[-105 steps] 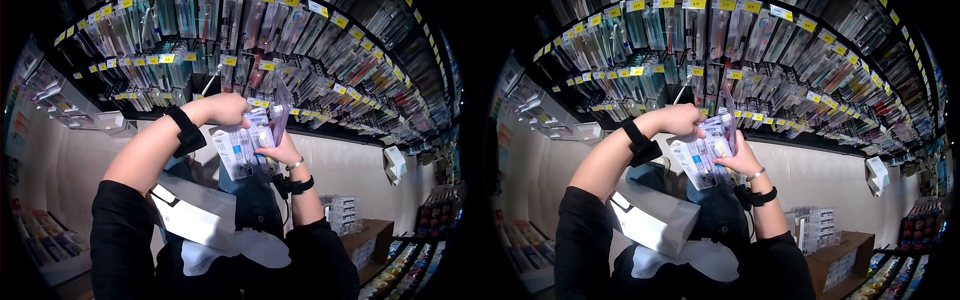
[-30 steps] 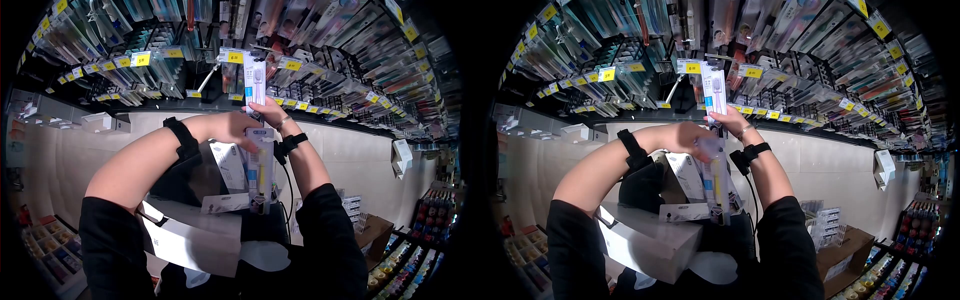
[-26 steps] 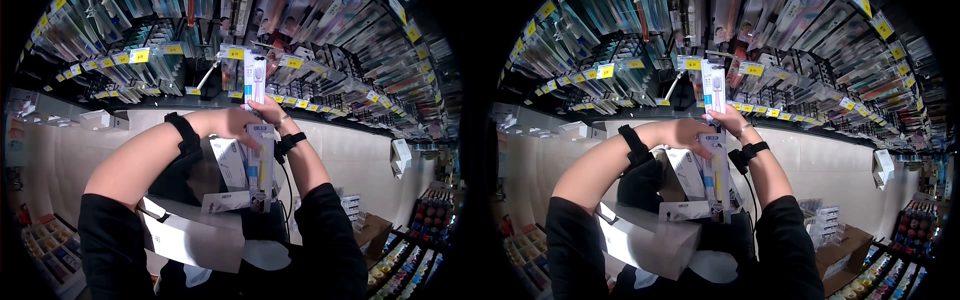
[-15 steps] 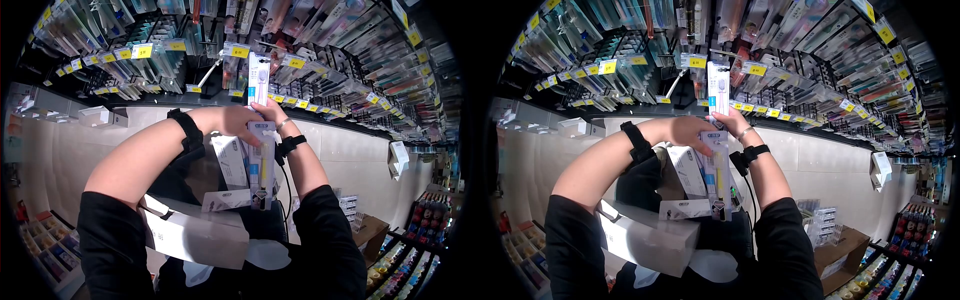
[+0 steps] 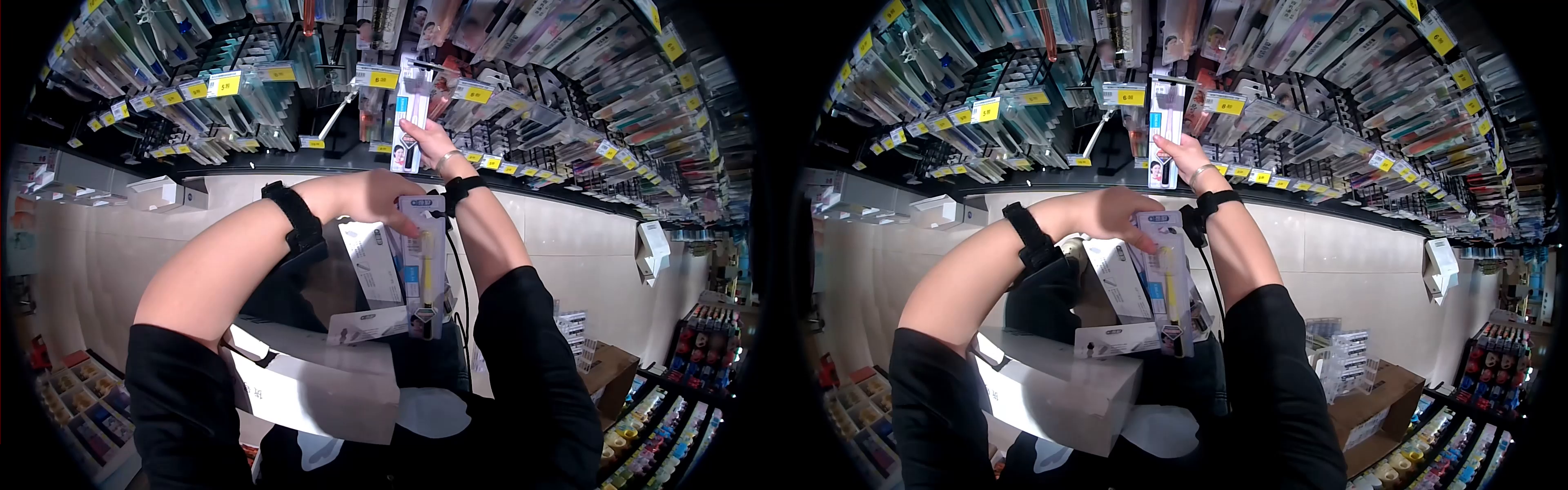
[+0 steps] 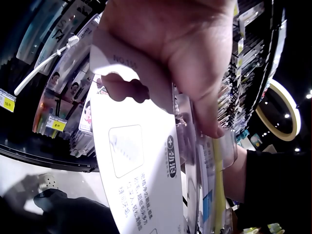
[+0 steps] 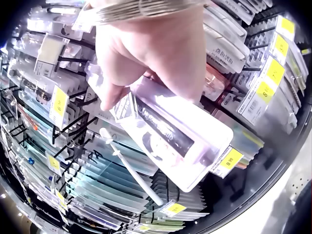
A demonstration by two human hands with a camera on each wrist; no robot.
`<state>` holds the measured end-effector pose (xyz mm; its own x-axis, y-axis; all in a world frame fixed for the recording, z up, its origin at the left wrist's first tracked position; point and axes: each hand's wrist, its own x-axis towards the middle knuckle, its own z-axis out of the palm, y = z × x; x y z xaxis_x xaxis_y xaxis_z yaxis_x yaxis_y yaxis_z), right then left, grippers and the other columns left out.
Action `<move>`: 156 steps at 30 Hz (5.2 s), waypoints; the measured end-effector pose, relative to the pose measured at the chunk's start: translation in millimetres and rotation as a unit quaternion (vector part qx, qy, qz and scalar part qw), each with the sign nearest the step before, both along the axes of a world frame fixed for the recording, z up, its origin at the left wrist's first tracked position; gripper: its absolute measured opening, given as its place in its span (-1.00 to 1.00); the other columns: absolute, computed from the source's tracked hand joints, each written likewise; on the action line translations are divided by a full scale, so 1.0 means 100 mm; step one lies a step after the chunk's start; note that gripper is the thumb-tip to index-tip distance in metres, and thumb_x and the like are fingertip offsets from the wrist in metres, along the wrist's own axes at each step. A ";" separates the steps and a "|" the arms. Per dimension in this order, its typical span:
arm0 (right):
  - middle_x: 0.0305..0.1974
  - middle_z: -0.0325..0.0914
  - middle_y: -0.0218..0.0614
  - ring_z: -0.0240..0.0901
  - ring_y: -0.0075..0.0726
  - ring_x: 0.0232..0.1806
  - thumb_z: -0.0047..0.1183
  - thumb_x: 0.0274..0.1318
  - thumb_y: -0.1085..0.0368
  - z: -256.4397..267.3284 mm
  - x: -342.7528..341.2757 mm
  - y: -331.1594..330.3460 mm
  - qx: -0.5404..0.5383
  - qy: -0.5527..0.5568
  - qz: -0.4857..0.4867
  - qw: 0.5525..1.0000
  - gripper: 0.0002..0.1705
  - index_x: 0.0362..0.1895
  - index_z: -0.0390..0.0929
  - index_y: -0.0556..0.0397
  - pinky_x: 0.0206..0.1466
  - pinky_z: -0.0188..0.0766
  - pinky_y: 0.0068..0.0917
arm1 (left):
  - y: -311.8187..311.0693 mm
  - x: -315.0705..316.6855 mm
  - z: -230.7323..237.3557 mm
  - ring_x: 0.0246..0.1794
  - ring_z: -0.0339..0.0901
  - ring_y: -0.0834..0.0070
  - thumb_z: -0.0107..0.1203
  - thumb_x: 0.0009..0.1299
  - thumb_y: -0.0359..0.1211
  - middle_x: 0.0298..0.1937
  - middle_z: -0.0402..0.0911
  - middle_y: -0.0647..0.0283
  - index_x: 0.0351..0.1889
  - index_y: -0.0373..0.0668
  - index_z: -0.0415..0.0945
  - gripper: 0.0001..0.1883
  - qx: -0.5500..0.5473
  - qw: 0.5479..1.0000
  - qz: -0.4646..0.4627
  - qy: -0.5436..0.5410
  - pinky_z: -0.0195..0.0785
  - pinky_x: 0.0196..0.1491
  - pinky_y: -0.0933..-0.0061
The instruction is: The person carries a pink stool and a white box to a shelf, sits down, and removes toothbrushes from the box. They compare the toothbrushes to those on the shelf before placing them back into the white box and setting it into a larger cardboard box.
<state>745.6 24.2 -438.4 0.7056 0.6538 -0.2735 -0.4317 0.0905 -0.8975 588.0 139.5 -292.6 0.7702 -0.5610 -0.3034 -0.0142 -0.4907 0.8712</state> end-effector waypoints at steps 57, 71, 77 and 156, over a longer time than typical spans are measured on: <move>-0.36 0.35 -0.32 0.26 -0.26 -0.26 0.14 -0.42 0.23 1.14 -2.84 -1.22 -0.276 -0.705 0.225 0.613 -0.31 -0.04 0.28 0.16 -0.14 0.15 -0.39 | -0.17 -0.31 0.07 -0.25 0.43 0.55 0.19 0.11 -0.25 -0.28 0.55 0.29 -0.17 -0.20 0.42 -0.63 0.009 0.999 0.036 -0.023 0.26 -0.12 0.52; -0.29 0.33 -0.20 0.25 -0.20 -0.20 0.18 -0.42 0.27 1.38 -2.94 -1.95 -0.162 -0.473 0.150 0.853 -0.16 0.06 0.10 0.20 0.02 0.06 -0.34 | -0.08 -0.35 0.06 -0.31 0.44 0.59 0.20 0.10 -0.19 -0.32 0.55 0.29 -0.21 -0.23 0.44 -0.61 0.018 0.996 0.083 0.017 0.28 -0.19 0.54; -0.08 0.11 -0.26 0.10 -0.34 0.01 -0.09 -0.21 0.56 1.49 -2.03 -2.02 -0.058 -0.261 0.012 0.964 -0.41 0.05 0.15 0.16 0.12 0.02 -0.48 | -0.14 -0.35 0.11 -0.32 0.46 0.53 0.20 0.09 -0.16 -0.33 0.56 0.25 -0.21 -0.22 0.45 -0.60 0.033 0.997 0.063 -0.013 0.28 -0.18 0.53; -0.31 0.47 -0.29 0.39 -0.45 -0.30 0.25 -0.36 0.23 1.30 -2.50 -1.68 -0.215 -0.336 0.050 0.916 -0.43 -0.17 0.36 0.17 -0.19 0.33 -0.52 | -0.66 -1.13 0.77 -0.20 0.39 0.20 0.27 -0.09 -0.29 -0.21 0.36 0.17 0.12 0.14 0.24 -0.27 0.066 0.961 0.002 -0.269 0.29 -0.14 0.34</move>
<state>495.7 -144.1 -308.6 0.7511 0.6585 -0.0463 0.2448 -0.3429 -0.9069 475.3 73.5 -215.6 0.8377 -0.5416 0.0699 -0.4422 -0.5977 0.6688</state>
